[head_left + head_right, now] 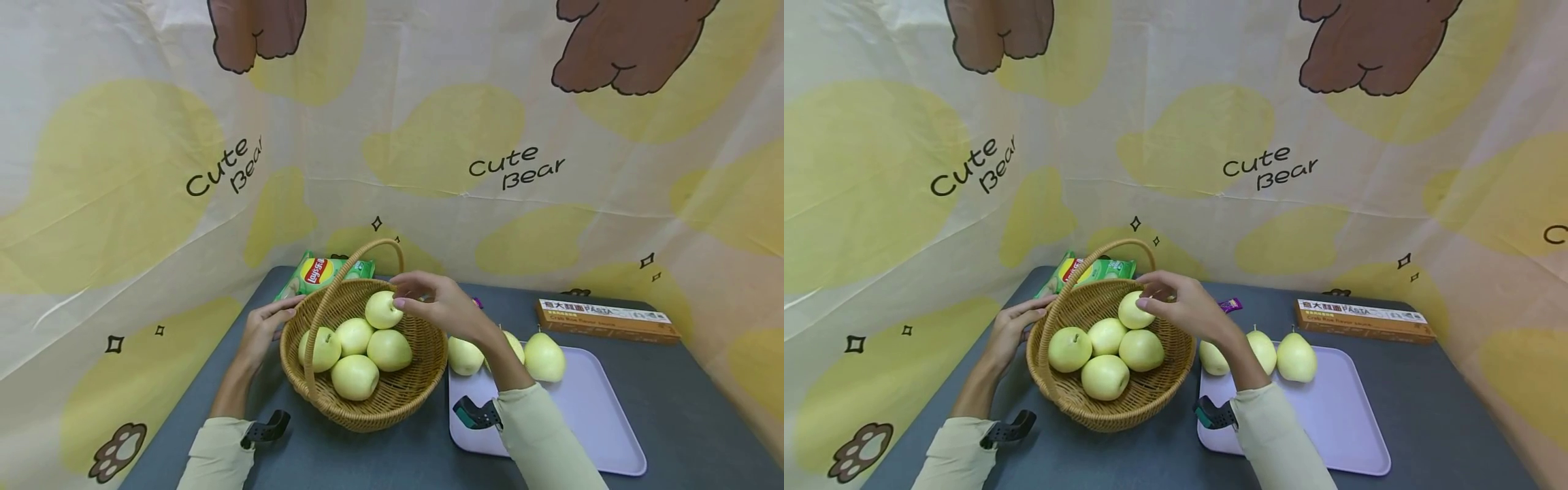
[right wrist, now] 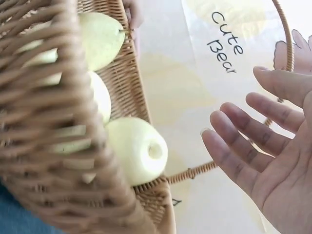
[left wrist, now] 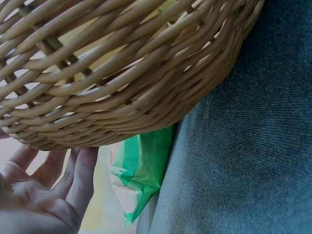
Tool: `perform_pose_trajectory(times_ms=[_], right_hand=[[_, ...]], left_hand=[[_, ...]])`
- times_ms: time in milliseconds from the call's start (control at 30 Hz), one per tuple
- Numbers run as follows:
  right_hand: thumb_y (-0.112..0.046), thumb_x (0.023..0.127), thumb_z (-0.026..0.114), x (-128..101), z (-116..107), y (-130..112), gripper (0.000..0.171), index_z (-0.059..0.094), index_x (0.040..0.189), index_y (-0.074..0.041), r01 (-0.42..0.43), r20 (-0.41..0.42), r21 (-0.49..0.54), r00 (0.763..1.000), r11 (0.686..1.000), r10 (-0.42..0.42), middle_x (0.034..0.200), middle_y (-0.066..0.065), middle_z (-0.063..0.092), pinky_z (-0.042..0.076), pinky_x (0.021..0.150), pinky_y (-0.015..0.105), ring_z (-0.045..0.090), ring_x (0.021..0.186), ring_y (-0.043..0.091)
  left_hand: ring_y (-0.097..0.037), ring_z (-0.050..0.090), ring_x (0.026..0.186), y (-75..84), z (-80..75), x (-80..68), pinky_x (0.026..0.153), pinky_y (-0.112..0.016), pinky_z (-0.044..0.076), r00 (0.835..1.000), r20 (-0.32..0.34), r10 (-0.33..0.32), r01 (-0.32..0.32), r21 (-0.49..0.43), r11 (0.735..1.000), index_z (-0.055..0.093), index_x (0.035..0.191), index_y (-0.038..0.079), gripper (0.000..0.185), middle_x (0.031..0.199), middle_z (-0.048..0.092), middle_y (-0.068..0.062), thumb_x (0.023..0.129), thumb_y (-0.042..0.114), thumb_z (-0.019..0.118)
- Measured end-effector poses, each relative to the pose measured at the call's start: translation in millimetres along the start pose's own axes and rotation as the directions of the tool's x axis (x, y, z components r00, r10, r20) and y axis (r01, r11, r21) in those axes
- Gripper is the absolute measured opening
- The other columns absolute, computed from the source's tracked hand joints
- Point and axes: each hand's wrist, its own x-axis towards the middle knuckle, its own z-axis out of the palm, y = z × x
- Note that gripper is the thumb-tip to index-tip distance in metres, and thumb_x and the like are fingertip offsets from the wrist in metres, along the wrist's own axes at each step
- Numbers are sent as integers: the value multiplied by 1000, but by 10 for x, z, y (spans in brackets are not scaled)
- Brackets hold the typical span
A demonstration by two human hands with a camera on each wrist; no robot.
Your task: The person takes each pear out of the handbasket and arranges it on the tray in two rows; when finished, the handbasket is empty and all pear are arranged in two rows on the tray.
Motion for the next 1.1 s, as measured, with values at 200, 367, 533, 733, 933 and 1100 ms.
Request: perform_pose_trajectory(times_ms=[200, 367, 533, 733, 933, 1100], right_hand=[[-34, 102, 71, 124, 80, -74, 37, 69, 137, -21, 4, 36, 3, 999, 1000, -4, 117, 0, 73, 57, 93, 43, 67, 111, 20], [-35, 102, 70, 210, 124, -107, 37, 70, 137, -21, 7, 54, -26, 999, 1000, -6, 117, -2, 73, 56, 97, 43, 67, 112, 19], [-35, 103, 70, 280, 158, -125, 36, 70, 136, -21, 14, 67, -31, 998, 999, -12, 119, -1, 72, 57, 96, 43, 67, 114, 19], [-34, 103, 71, 352, 206, -132, 39, 68, 138, -17, 6, 87, -28, 996, 1000, -3, 118, -1, 72, 57, 95, 41, 67, 114, 19], [-32, 103, 71, 420, 264, -143, 43, 67, 141, -13, 1, 102, -16, 995, 1000, 0, 118, 1, 72, 58, 94, 40, 67, 111, 20], [-31, 103, 71, 483, 315, -134, 42, 67, 141, -13, 6, 109, -33, 994, 999, -3, 118, 2, 72, 57, 96, 41, 68, 111, 19]], left_hand=[[-5, 73, 103, -7, 1, -7, 80, -27, 64, 1000, 1, -4, 4, -3, 1000, 65, 143, 0, 41, 135, 71, -11, 108, 21, 59], [-4, 73, 103, -8, 2, -10, 81, -27, 64, 1000, 5, -1, 1, -3, 1000, 65, 143, 0, 42, 137, 69, -15, 108, 22, 59], [-4, 73, 103, -3, 0, -5, 82, -27, 64, 1000, 7, 3, -3, -9, 1000, 65, 143, -1, 41, 141, 65, -24, 108, 21, 59], [-4, 73, 104, 7, -2, -8, 83, -26, 63, 1000, 7, -8, 8, -8, 1000, 66, 143, 0, 42, 142, 64, -25, 108, 21, 59], [-4, 72, 105, 23, -1, -11, 84, -27, 63, 1000, 2, -16, 16, 4, 1000, 66, 143, 2, 41, 142, 65, -22, 107, 22, 60], [-3, 72, 105, 27, 2, -10, 84, -27, 63, 1000, -1, -22, 22, 10, 1000, 67, 143, 3, 41, 142, 65, -21, 107, 22, 60]])
